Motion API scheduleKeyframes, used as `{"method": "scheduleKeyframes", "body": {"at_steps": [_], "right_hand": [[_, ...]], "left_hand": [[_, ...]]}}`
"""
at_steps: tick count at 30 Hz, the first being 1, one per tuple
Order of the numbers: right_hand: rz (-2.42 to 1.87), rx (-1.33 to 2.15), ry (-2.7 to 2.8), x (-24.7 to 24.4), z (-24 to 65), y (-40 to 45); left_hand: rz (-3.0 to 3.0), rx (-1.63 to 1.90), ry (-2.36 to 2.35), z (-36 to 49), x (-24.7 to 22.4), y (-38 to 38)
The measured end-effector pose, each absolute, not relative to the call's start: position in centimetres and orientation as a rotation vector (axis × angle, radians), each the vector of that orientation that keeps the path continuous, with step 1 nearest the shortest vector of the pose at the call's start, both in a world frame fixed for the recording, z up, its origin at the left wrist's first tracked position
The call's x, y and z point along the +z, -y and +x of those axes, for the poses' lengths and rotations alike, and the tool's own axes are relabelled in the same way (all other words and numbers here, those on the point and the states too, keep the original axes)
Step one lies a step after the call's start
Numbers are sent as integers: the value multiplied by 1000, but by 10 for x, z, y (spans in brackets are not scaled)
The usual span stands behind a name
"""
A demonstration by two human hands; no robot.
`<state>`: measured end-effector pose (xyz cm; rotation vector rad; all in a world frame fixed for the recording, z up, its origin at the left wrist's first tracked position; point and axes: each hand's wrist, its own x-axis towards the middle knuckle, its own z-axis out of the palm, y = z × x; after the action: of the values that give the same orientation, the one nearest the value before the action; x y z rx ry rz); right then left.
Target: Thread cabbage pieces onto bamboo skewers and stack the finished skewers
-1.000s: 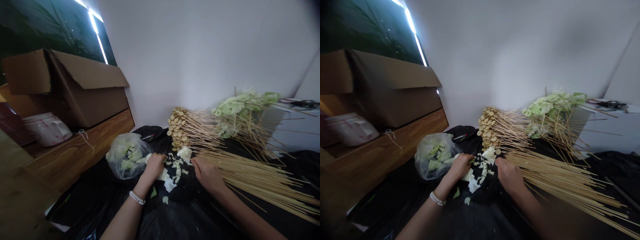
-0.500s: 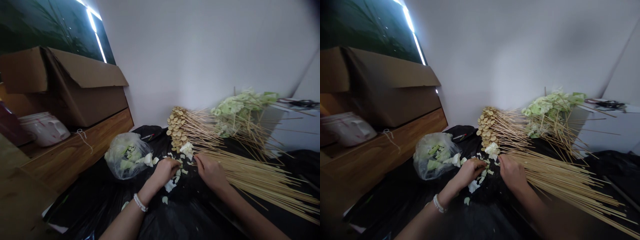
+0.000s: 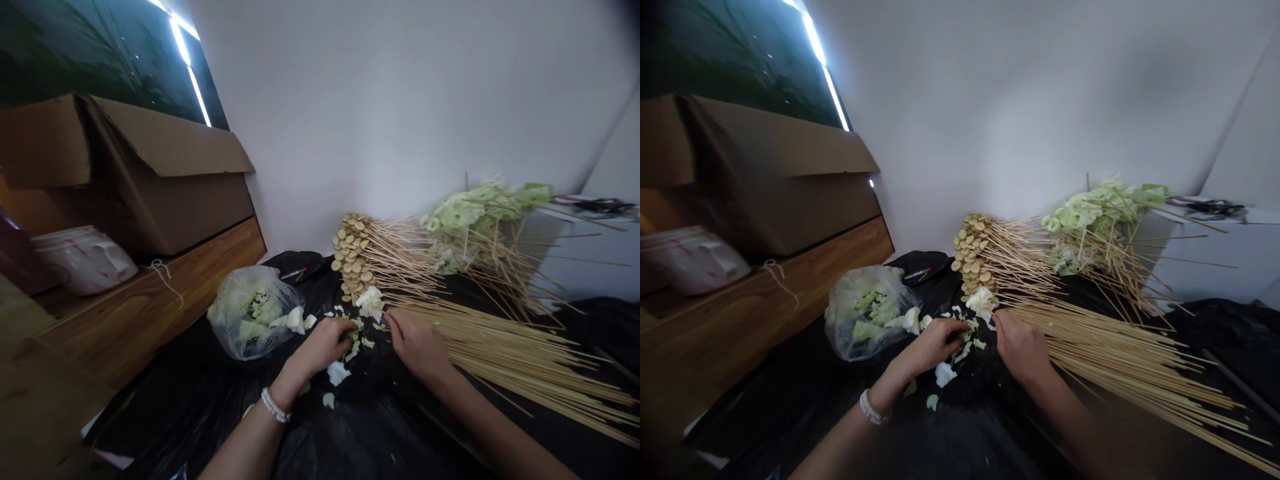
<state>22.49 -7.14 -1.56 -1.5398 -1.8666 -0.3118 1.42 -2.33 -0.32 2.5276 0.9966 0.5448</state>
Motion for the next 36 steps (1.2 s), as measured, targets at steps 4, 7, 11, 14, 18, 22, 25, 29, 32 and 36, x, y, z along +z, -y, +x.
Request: {"method": "scheduleKeyframes", "body": {"at_steps": [4,7,11,14,18,22,25,29,32,36], "right_hand": [[-1527,-303,1864,-16,224,71],[-1525,-299,1875,-16,224,72],[-1506,-282,1876,-14,224,72],[-1483,-261,1883,-15,223,72],[-1446,-224,1947,-18,219,73],[-1472,-187,1984,-22,212,76],[-1479,-167,1994,-24,208,78],[-1498,-164,2001,-24,208,78],[-1509,-157,1999,-24,209,77],[-1497,-157,1988,-24,209,77]], "left_hand": [[2533,579,-1013,16,-6,24],[2507,629,-1036,18,-8,25],[2382,811,-1164,17,-10,18],[2039,1056,-1293,13,-12,6],[1433,1260,-1128,9,-11,-3],[1121,1286,-1007,11,-11,-1],[1089,1297,-972,15,-11,1],[1131,1308,-964,18,-10,2],[1156,1296,-946,19,-8,3],[1148,1279,-923,19,-6,6]]}}
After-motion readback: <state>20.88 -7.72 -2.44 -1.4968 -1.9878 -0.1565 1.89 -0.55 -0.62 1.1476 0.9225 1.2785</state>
